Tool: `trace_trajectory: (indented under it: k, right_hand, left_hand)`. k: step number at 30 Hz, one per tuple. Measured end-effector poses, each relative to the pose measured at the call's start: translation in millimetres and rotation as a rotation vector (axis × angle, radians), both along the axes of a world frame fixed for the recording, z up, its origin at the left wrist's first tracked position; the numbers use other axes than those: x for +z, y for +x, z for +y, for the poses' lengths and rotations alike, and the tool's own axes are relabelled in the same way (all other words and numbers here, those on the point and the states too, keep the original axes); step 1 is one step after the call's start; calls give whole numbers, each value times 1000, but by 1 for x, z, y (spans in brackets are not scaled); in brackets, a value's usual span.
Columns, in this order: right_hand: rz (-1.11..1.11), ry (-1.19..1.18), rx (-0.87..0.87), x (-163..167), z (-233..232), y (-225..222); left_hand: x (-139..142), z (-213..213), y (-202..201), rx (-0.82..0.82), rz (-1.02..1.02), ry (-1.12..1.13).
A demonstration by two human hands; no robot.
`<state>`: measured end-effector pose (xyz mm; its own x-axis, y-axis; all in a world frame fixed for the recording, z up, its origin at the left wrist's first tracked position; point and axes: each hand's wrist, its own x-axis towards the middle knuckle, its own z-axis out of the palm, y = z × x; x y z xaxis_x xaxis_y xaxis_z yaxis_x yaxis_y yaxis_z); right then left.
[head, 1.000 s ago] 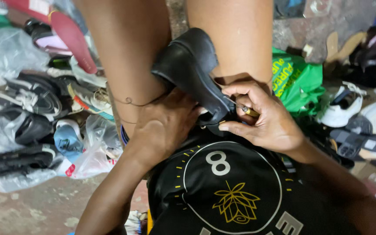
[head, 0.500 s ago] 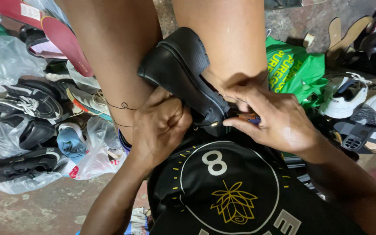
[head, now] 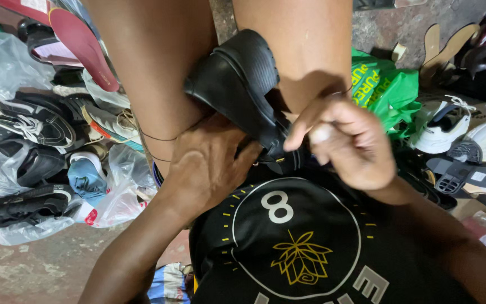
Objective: The person sits with a black heeled shoe held on their lap and hand-stitches the shoe upper to the sole using a needle and thread. They repeatedly push the needle through the sole edge, pull the thread taut, and reposition the shoe to continue stitching along the seam.
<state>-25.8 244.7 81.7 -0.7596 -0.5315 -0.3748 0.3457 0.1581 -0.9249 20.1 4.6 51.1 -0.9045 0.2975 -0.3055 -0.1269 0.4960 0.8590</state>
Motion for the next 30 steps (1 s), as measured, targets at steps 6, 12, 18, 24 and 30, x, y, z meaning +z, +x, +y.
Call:
trace_trajectory:
  k: [6, 12, 18, 24, 30]
  right_hand:
    - [357, 302, 142, -7, -28, 6]
    - [402, 380, 38, -19, -56, -9]
    - [338, 268, -40, -20, -66, -17]
    - [161, 130, 74, -12, -37, -21]
    - [496, 331, 38, 15, -1, -25]
  left_hand:
    - [0, -5, -4, 15, 78, 26]
    - [-3, -10, -8, 43, 88, 35]
    - [1, -18, -10, 97, 95, 101]
    - [2, -6, 1, 85, 121, 51]
    - [-4, 18, 11, 248, 103, 58]
